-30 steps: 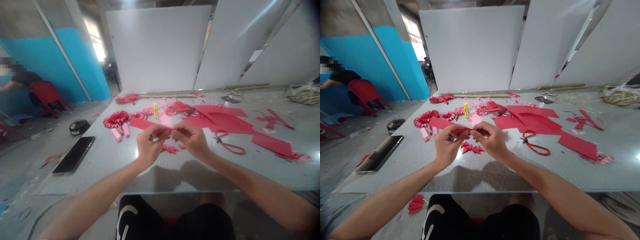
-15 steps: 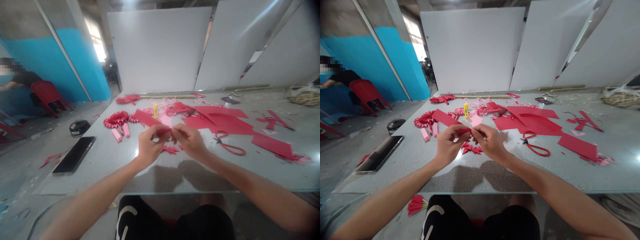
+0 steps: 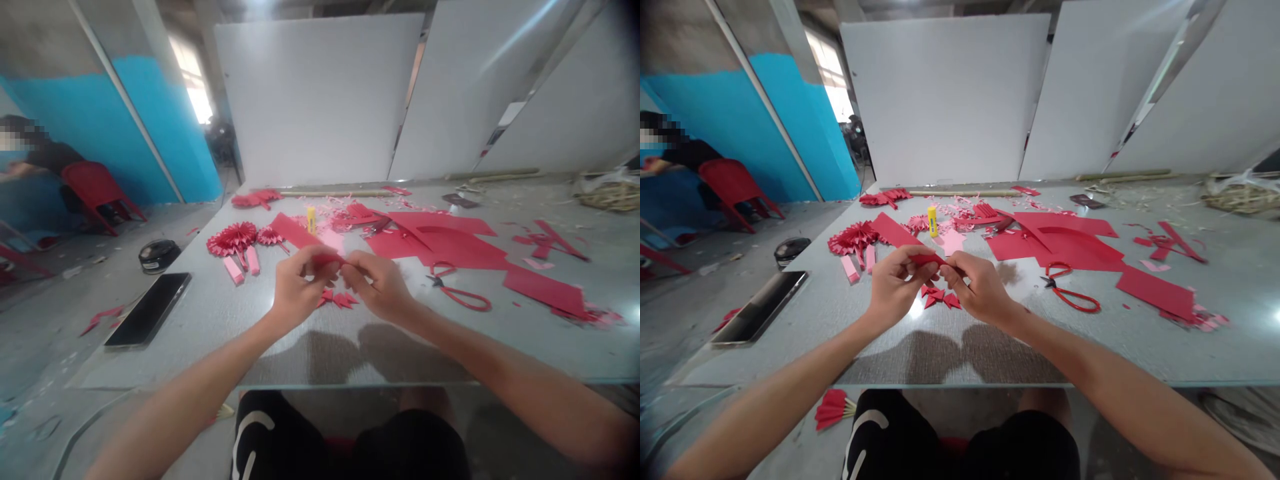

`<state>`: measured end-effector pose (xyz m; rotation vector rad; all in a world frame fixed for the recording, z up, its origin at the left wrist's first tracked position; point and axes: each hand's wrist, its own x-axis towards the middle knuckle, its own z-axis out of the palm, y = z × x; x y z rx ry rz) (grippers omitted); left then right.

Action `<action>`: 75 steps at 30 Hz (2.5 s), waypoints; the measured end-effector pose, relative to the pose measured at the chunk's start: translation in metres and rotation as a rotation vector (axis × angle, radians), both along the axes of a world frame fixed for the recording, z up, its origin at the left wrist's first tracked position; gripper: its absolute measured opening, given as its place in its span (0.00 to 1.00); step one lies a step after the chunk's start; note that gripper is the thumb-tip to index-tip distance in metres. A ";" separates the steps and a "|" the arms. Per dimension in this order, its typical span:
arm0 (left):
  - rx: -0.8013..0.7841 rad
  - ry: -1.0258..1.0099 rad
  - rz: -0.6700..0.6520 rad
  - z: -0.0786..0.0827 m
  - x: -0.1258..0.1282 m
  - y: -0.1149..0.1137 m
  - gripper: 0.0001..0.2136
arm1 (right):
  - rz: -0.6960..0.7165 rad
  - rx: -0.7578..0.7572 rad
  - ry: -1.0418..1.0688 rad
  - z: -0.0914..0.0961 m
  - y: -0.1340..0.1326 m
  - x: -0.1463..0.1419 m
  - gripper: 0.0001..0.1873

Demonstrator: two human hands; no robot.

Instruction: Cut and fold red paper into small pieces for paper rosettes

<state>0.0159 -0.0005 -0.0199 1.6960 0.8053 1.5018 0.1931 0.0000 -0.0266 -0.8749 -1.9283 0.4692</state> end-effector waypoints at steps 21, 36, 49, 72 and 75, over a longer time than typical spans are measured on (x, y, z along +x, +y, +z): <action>-0.002 0.069 -0.055 0.002 -0.005 0.005 0.13 | 0.054 -0.117 -0.001 0.006 0.000 0.002 0.17; -0.291 -0.066 -0.369 0.017 -0.012 0.011 0.21 | -0.004 0.399 -0.087 0.000 0.004 0.014 0.12; -0.085 0.087 -0.170 0.015 -0.012 0.006 0.11 | -0.016 0.326 0.050 0.003 0.005 0.010 0.05; -0.025 0.064 -0.190 0.002 -0.006 0.007 0.09 | 0.028 -0.150 0.451 -0.002 0.005 -0.002 0.12; -0.005 0.084 -0.176 0.001 -0.006 0.008 0.09 | 0.016 -0.124 0.444 -0.002 0.004 -0.003 0.11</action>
